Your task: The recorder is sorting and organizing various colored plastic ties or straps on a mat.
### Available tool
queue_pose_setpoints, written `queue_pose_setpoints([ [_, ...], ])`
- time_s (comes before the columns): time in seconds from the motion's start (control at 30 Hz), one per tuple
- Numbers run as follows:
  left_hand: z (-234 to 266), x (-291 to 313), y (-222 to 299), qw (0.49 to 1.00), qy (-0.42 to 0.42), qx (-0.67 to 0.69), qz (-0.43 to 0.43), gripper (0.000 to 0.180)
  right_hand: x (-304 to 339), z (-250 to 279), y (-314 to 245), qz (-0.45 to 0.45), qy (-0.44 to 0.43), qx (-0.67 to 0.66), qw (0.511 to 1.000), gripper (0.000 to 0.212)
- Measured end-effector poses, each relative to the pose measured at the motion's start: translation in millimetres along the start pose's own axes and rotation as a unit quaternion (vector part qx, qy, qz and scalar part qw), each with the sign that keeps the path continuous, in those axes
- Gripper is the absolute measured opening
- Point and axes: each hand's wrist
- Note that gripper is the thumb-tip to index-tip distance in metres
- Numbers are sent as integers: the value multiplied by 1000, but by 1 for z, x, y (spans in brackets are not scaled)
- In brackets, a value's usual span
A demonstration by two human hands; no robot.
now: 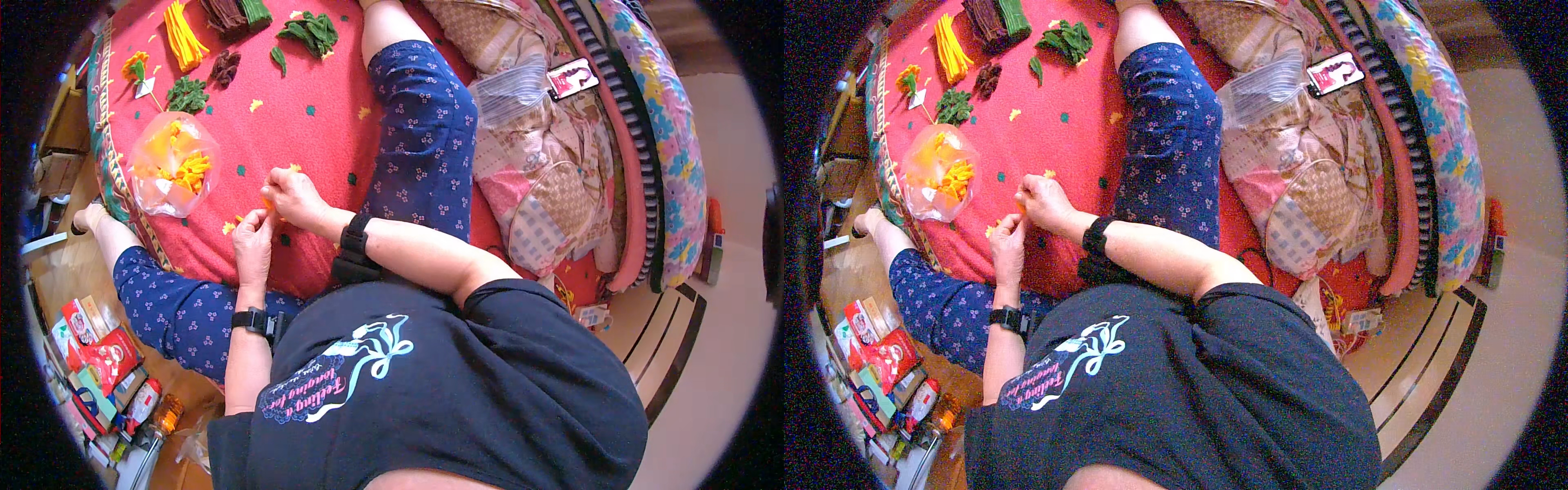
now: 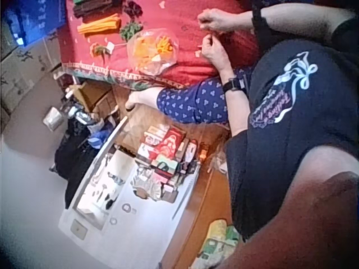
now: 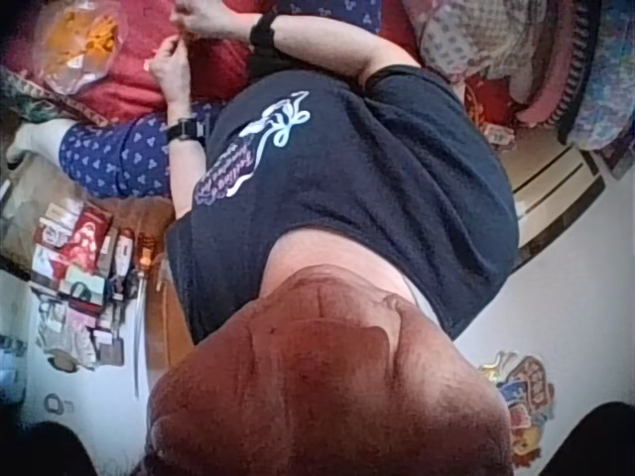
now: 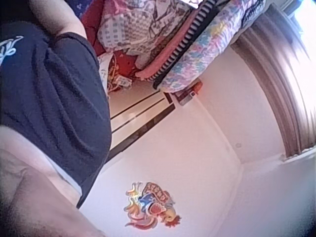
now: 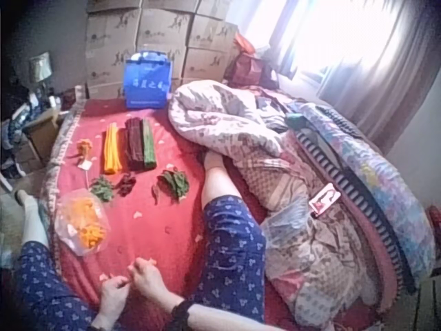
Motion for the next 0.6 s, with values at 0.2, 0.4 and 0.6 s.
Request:
queue_pose_setpoints([
  [0.2, -3, -1, -1, 985, -33, 125, 116, 18, 1, -3, 2, -59, -64, -56, 995, 16],
  [0.4, 1, -3, -5, 997, -49, -28, 54, 9, -4, 0, 1, -20, -37, 10, 999, 17],
  [0.6, 3, -4, 8, 996, 6, 86, -10, 13, 0, -2, 14, -6, -157, 43, 987, 17],
])
Point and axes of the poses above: each hand's wrist, its own x-axis away from the middle knuckle, its own z-axis out of the back of the hand, y = z × x, and after that the axes turned 3 degrees about x, right-handed
